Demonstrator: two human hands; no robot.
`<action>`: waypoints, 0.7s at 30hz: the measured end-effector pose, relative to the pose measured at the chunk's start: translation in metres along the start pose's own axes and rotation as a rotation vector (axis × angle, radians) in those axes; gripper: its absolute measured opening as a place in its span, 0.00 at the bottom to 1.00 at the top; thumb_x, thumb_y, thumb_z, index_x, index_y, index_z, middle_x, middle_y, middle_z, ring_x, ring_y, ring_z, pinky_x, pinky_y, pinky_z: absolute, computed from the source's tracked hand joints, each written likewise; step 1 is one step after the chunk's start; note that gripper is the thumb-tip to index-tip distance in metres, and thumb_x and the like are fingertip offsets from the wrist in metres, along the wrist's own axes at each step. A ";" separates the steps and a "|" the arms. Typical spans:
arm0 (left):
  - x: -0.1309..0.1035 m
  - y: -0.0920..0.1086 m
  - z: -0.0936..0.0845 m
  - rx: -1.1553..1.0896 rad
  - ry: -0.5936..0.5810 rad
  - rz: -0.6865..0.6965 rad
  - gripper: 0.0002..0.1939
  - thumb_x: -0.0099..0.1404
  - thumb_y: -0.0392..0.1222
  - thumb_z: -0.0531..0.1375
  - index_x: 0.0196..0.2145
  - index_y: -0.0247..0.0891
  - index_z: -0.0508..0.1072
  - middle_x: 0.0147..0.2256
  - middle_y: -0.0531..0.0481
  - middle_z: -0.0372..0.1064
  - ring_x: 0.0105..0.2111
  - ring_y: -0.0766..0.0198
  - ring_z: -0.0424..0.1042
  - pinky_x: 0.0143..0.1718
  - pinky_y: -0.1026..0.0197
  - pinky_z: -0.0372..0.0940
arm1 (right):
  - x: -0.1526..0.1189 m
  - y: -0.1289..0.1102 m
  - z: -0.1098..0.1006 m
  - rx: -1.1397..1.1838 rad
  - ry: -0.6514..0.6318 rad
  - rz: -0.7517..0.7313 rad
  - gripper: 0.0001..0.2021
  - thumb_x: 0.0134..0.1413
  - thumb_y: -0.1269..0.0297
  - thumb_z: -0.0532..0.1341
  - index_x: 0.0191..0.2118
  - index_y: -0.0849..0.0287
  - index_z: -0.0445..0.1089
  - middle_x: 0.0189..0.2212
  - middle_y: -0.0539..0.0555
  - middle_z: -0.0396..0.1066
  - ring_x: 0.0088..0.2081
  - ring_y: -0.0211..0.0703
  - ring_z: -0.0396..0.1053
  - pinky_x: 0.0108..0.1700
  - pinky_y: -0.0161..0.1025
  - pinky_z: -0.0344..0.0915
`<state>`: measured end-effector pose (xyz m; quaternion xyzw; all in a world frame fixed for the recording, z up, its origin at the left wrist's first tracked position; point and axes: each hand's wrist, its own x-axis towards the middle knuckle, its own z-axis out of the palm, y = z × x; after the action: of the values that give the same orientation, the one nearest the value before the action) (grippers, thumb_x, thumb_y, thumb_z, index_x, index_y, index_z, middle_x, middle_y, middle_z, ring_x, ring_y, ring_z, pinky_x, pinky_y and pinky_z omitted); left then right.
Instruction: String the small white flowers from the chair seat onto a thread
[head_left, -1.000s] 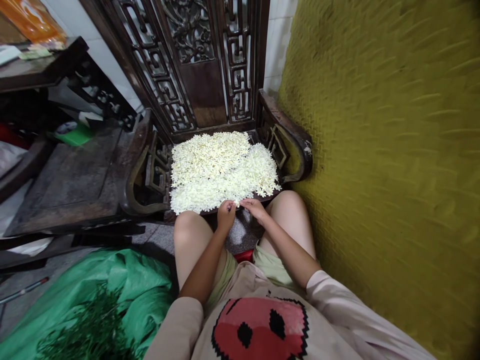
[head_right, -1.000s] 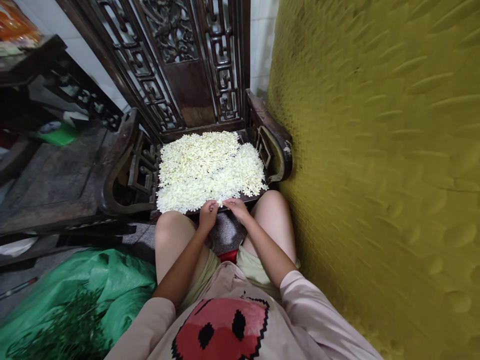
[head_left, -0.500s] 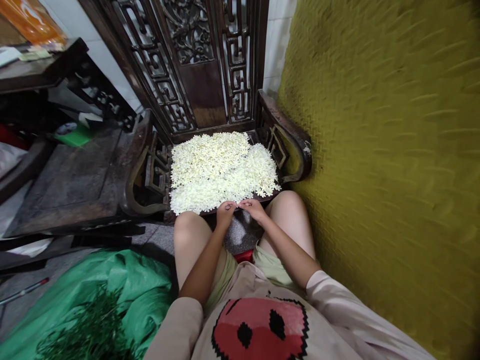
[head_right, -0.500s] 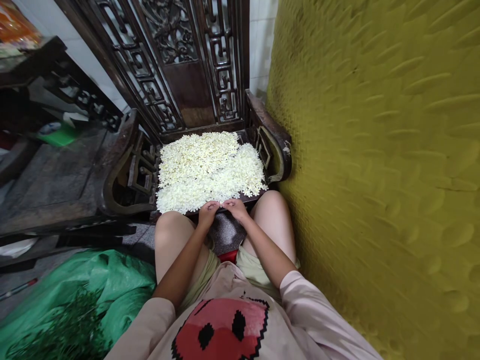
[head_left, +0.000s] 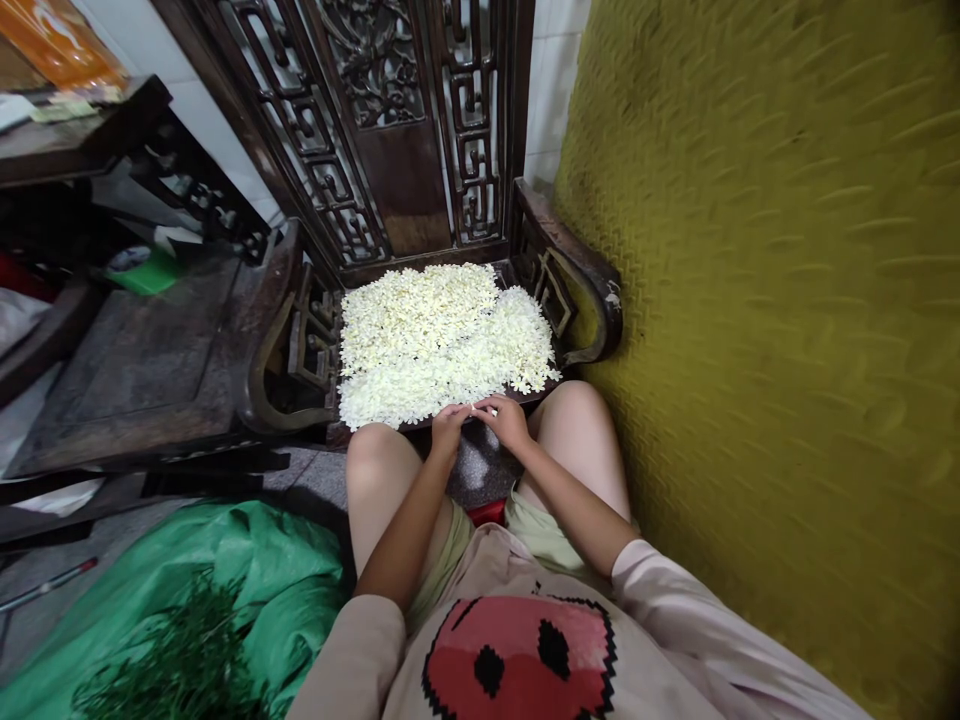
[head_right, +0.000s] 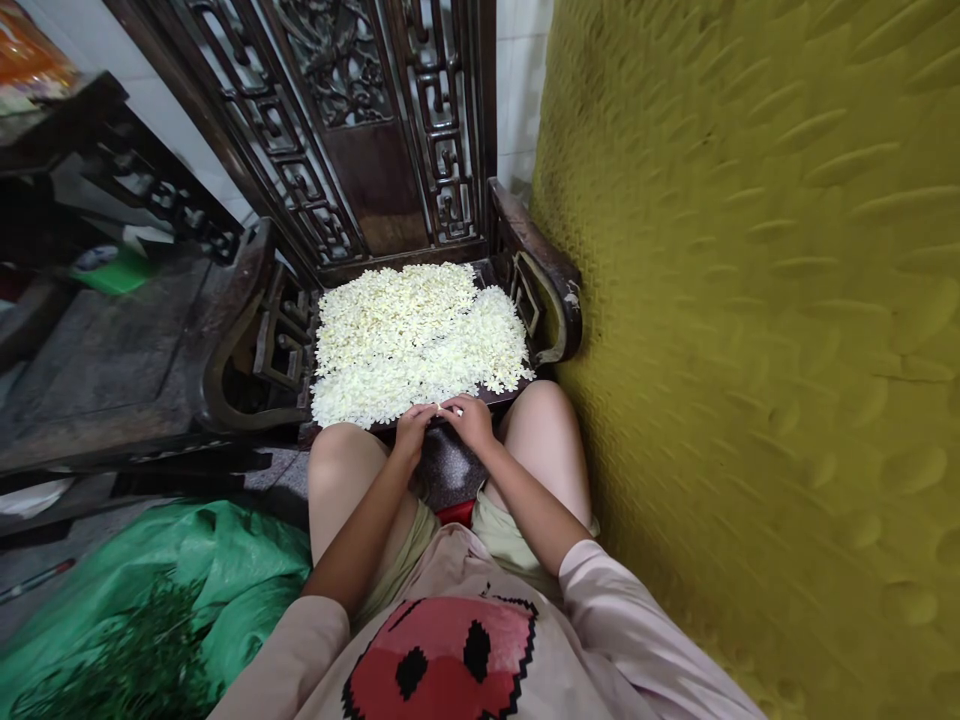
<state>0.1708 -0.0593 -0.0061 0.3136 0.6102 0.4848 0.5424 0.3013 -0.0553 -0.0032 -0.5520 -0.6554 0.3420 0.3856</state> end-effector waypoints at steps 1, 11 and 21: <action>0.001 0.000 0.000 -0.003 -0.025 -0.034 0.10 0.45 0.46 0.63 0.21 0.36 0.72 0.20 0.54 0.65 0.24 0.69 0.62 0.30 0.64 0.58 | 0.000 0.000 0.000 -0.008 0.007 -0.001 0.12 0.52 0.55 0.59 0.32 0.56 0.76 0.23 0.52 0.67 0.28 0.41 0.64 0.34 0.36 0.56; -0.001 0.009 -0.004 0.061 -0.122 -0.004 0.14 0.46 0.51 0.64 0.24 0.36 0.75 0.26 0.50 0.70 0.27 0.66 0.65 0.30 0.63 0.58 | 0.000 -0.004 -0.004 -0.083 0.027 -0.040 0.10 0.54 0.62 0.58 0.34 0.57 0.77 0.24 0.52 0.69 0.27 0.39 0.65 0.32 0.34 0.57; 0.002 0.004 -0.002 0.065 -0.094 0.003 0.13 0.46 0.48 0.63 0.25 0.35 0.75 0.24 0.50 0.71 0.26 0.65 0.66 0.32 0.61 0.60 | 0.001 -0.001 -0.003 -0.023 0.067 0.003 0.10 0.52 0.61 0.60 0.34 0.58 0.77 0.25 0.53 0.70 0.28 0.40 0.65 0.33 0.35 0.58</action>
<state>0.1679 -0.0561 -0.0029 0.3545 0.5992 0.4502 0.5591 0.3038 -0.0547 -0.0007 -0.5687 -0.6452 0.3165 0.4002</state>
